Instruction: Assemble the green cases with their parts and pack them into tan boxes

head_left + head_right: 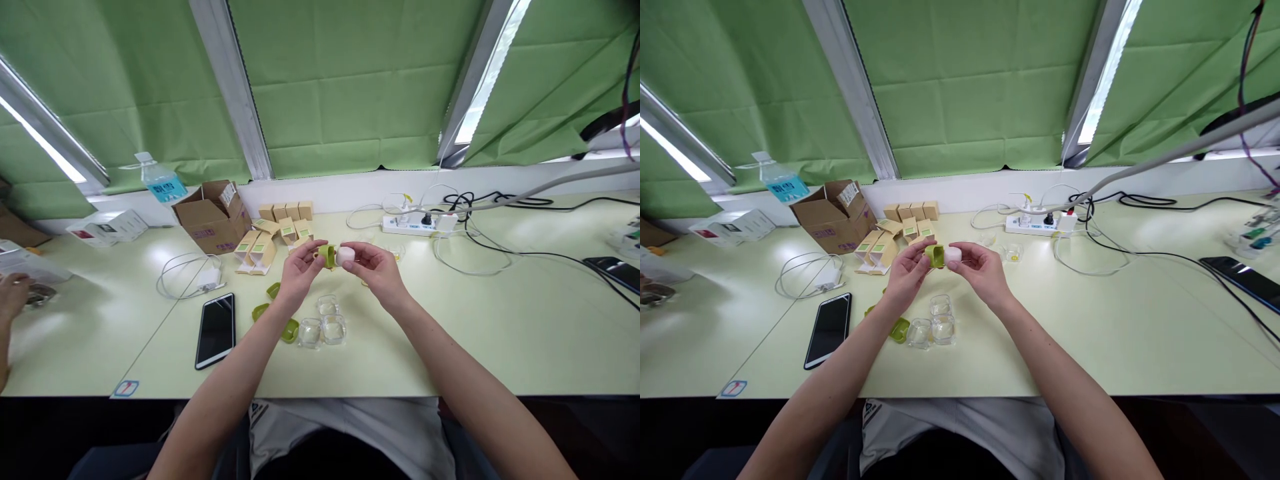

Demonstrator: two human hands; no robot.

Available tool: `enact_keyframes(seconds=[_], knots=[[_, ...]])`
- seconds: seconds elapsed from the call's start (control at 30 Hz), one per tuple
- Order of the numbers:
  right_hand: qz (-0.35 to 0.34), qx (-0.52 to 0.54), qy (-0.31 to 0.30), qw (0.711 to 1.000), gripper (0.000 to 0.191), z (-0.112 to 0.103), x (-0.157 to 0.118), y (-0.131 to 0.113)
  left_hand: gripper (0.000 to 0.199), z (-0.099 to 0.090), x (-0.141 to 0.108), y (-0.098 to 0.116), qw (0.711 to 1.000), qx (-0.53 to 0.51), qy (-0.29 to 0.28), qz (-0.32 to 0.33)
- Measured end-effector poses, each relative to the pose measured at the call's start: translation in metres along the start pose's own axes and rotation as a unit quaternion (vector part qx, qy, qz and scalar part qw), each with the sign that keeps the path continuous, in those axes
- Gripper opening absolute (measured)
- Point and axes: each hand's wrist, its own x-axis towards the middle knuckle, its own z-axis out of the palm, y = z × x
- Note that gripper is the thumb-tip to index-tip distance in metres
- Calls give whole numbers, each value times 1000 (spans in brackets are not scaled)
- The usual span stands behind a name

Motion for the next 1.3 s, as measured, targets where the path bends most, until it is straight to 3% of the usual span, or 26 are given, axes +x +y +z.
enact_keyframes(seconds=[0.3,0.6,0.97,1.3], knots=[[68,14,-20,997,50,-5,5,-2,46,1,-1,3,992,113,-21,49],[73,-65,-39,994,46,-6,2,-16,45,2,0,-2,990,124,-37,51],[79,14,9,997,44,-3,6,-1,40,8,-4,-13,989,135,-24,63],[75,35,50,995,45,-3,6,8,48,15,-8,-32,986,149,-5,80]])
